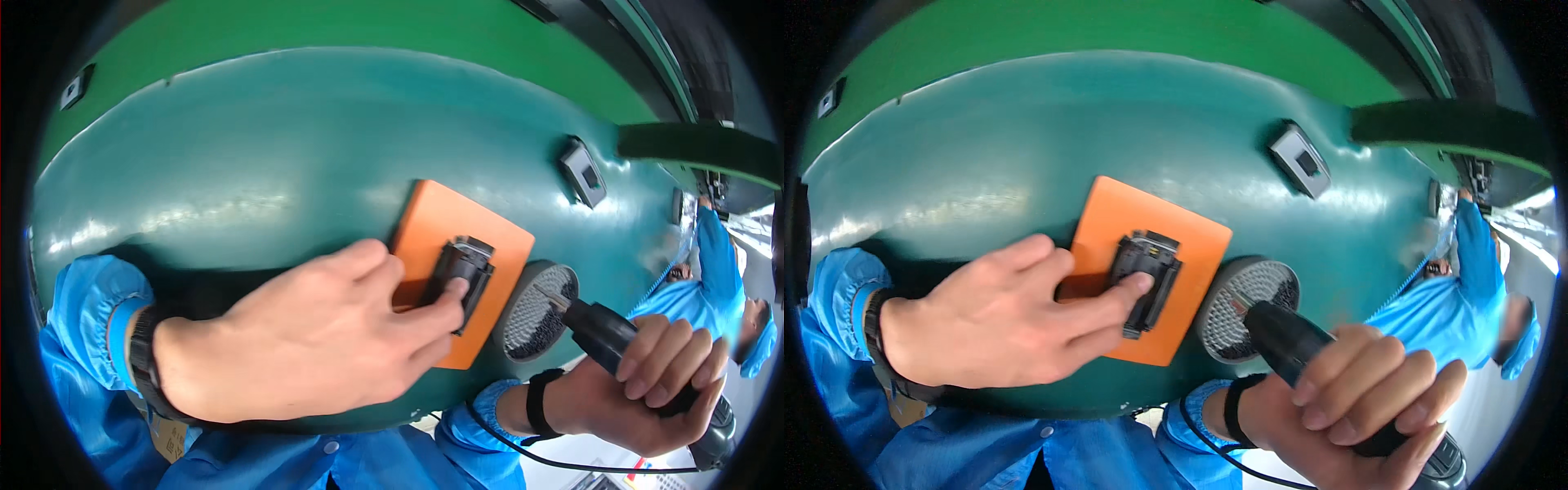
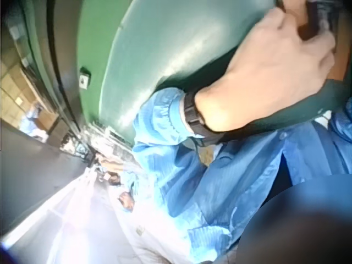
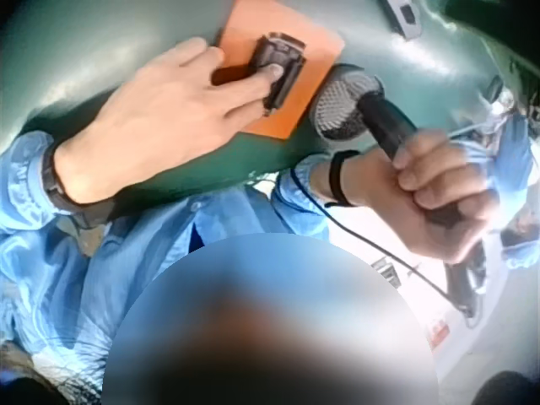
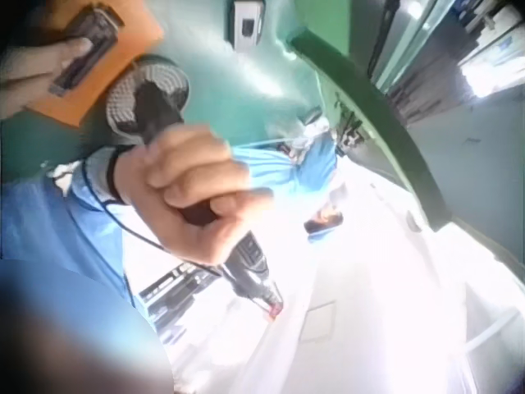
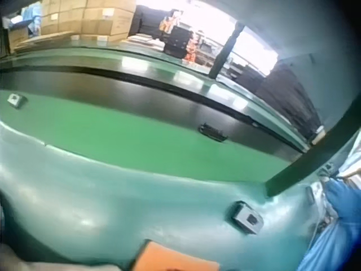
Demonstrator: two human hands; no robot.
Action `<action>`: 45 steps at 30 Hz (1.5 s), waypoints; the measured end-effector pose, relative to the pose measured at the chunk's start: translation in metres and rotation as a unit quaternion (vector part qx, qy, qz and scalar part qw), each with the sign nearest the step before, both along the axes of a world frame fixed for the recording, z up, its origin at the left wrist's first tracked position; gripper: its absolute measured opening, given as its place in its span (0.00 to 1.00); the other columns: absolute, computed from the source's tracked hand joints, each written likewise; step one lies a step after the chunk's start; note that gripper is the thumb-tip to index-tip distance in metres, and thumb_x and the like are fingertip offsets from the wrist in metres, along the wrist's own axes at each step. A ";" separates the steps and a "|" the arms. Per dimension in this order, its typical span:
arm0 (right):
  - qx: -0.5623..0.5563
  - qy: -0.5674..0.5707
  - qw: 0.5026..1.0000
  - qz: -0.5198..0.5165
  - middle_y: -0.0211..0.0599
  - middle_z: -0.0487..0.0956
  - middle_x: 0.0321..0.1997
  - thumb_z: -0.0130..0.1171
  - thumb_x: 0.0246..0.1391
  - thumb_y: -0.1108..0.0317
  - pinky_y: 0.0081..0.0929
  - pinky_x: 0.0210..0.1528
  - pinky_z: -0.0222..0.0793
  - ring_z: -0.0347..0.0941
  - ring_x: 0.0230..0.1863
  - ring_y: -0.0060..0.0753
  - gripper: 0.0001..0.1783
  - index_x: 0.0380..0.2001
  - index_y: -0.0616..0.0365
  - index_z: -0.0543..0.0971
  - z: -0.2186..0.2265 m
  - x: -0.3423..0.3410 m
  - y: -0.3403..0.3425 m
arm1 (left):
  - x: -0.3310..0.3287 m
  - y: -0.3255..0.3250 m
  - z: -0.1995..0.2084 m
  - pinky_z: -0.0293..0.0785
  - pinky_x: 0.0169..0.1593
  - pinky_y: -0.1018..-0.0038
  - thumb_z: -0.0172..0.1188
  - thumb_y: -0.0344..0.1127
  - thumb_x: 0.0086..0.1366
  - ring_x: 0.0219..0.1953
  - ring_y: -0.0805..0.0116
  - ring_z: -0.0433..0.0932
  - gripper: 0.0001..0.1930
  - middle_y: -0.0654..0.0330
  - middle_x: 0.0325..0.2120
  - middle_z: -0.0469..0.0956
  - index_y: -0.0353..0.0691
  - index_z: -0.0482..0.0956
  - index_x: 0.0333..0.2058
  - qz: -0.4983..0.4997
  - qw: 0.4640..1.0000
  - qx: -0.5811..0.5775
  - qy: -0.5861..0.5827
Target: Assembling plastic and electronic components at a factory workbench using an electric screwdriver.
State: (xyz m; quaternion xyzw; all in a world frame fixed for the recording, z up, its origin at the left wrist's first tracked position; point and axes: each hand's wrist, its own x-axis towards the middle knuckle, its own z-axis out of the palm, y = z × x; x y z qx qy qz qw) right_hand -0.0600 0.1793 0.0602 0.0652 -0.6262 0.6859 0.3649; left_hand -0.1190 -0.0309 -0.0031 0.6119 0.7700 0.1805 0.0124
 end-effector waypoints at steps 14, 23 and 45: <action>-0.033 -0.044 0.996 -0.070 0.28 0.58 0.12 0.43 0.61 0.65 0.19 0.11 0.53 0.53 0.10 0.18 0.09 0.28 0.55 0.62 -0.026 0.009 0.021 | -0.006 0.010 0.005 0.63 0.31 0.77 0.68 0.39 0.45 0.26 0.71 0.66 0.15 0.66 0.54 0.74 0.44 0.82 0.34 -0.014 0.999 -0.040 -0.002; -0.021 -0.054 0.997 -0.052 0.26 0.58 0.13 0.43 0.62 0.65 0.18 0.12 0.52 0.52 0.10 0.17 0.10 0.26 0.53 0.62 -0.026 0.005 0.014 | -0.005 0.006 0.008 0.62 0.31 0.79 0.64 0.37 0.50 0.25 0.72 0.66 0.10 0.67 0.53 0.75 0.45 0.82 0.33 -0.010 0.999 -0.035 0.004; 0.002 -0.042 0.999 -0.019 0.27 0.56 0.13 0.41 0.59 0.65 0.19 0.14 0.50 0.49 0.11 0.19 0.09 0.27 0.56 0.62 -0.014 -0.033 -0.050 | -0.005 -0.002 -0.002 0.62 0.30 0.81 0.59 0.36 0.49 0.28 0.73 0.72 0.11 0.66 0.48 0.77 0.45 0.84 0.32 0.003 1.000 0.009 -0.001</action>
